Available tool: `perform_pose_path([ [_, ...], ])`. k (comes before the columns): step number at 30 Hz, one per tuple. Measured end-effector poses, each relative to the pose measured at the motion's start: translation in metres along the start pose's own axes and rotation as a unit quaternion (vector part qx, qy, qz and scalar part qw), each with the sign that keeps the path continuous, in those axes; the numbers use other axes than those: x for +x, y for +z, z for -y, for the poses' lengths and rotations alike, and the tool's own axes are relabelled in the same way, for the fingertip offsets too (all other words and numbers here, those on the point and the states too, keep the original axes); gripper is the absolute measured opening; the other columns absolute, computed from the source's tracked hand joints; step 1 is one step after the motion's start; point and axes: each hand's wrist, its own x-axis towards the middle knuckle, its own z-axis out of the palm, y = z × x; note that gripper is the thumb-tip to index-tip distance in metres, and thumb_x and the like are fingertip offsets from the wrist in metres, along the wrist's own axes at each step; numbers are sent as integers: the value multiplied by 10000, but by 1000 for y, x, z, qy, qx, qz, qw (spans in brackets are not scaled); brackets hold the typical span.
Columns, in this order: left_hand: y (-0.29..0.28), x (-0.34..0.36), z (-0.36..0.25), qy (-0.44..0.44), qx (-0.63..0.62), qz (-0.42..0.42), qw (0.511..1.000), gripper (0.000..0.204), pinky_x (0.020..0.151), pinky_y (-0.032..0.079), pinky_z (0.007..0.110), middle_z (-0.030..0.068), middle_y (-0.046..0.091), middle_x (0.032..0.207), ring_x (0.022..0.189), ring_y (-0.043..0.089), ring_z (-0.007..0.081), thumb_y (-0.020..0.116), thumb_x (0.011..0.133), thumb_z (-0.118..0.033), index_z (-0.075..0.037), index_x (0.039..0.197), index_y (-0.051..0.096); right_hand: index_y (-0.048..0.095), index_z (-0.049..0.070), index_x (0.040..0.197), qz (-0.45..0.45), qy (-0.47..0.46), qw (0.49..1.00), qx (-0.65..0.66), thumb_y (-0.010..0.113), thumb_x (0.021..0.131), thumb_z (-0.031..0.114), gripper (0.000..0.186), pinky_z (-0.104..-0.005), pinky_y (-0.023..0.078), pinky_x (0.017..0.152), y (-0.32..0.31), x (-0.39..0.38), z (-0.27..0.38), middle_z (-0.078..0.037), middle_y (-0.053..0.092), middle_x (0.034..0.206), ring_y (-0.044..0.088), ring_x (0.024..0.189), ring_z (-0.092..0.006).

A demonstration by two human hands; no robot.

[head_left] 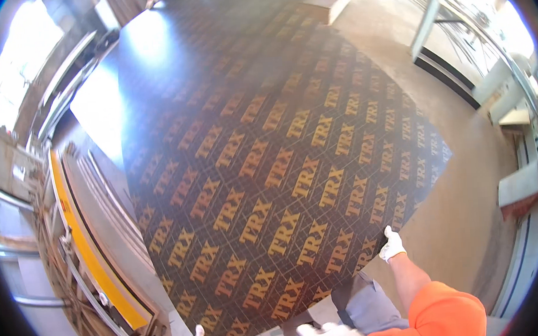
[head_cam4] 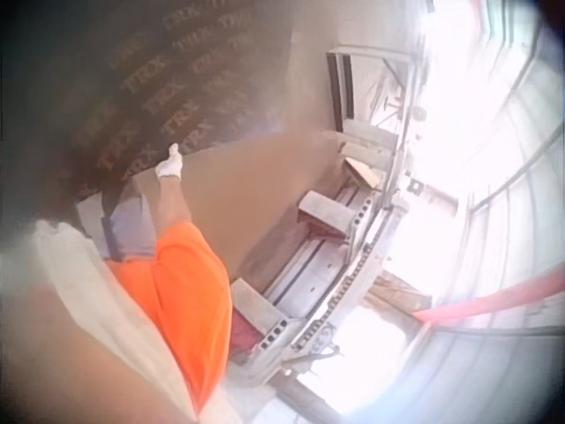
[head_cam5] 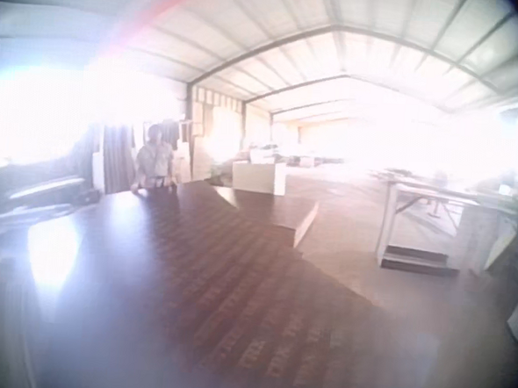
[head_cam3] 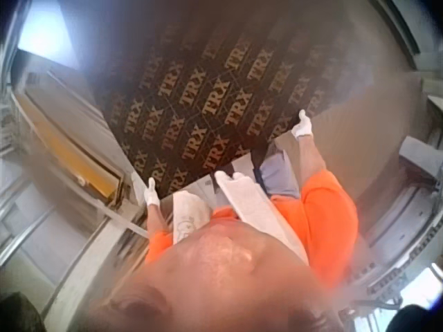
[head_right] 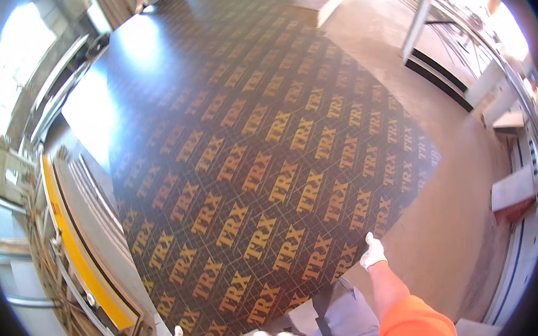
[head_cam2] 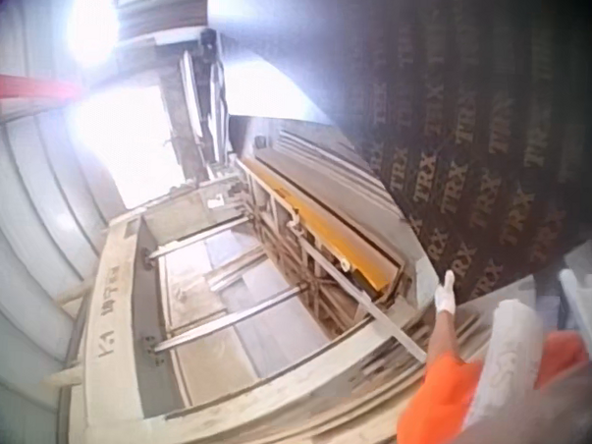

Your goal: The person feeds a large wooden panel into a cutting machine with a coworker, unloads and stacks the cut pieces onto piles, and retrieves another panel from a stack to load into the machine.

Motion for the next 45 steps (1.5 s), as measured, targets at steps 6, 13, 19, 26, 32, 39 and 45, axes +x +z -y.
perform_pose_path([
  [6,-9,9,17,-22,-118,40,992,980,937,502,509,101,707,1108,987,538,284,819,933,-777,124,1312,743,698,9,1428,6,17,999,35,755,1107,282,425,-480,535,1129,-13,46,-27,-158,700,1537,676,1320,-341],
  [13,39,22,32,33,0,-4,999,1166,956,581,493,252,764,1335,1103,694,365,683,917,-913,162,1367,690,692,70,1476,108,-135,950,-258,649,1141,289,403,-526,537,1154,-23,86,-39,-180,724,1484,679,1336,-379],
  [19,113,57,54,0,-149,-36,988,1042,982,556,501,177,775,1277,1073,651,340,721,969,-819,153,1345,723,487,102,1705,-17,1,998,-54,743,1095,372,715,-502,345,1299,29,-13,1,-185,310,1874,287,1712,-297],
  [26,173,143,26,-7,-259,93,961,940,1020,556,513,173,759,1344,1136,666,353,777,993,-707,135,1405,695,68,29,1818,-5,9,1000,-3,745,1062,407,1082,-532,-47,1403,23,-9,-20,-161,-129,1920,-169,1762,-326],
  [32,176,230,-6,6,-317,181,931,857,1046,558,521,166,746,1388,1181,676,362,820,1015,-607,117,1449,674,14,58,1830,92,-21,995,25,730,1053,482,1139,-497,-55,1403,10,5,-53,-161,-152,1916,-166,1765,-308],
  [39,121,224,-76,16,-348,260,901,799,1075,578,519,186,712,1469,1262,681,360,798,1066,-498,137,1516,623,-3,75,1835,62,0,997,34,712,1041,478,1142,-472,-62,1397,46,-67,-54,-147,-176,1916,-196,1762,-280],
  [45,3,147,-136,70,-143,31,987,856,1092,554,510,157,735,1427,1232,670,370,784,1043,-578,130,1502,644,172,76,1789,-75,62,994,42,730,1028,454,1016,-499,206,1328,50,-98,-52,-151,52,1885,118,1699,-306],
])
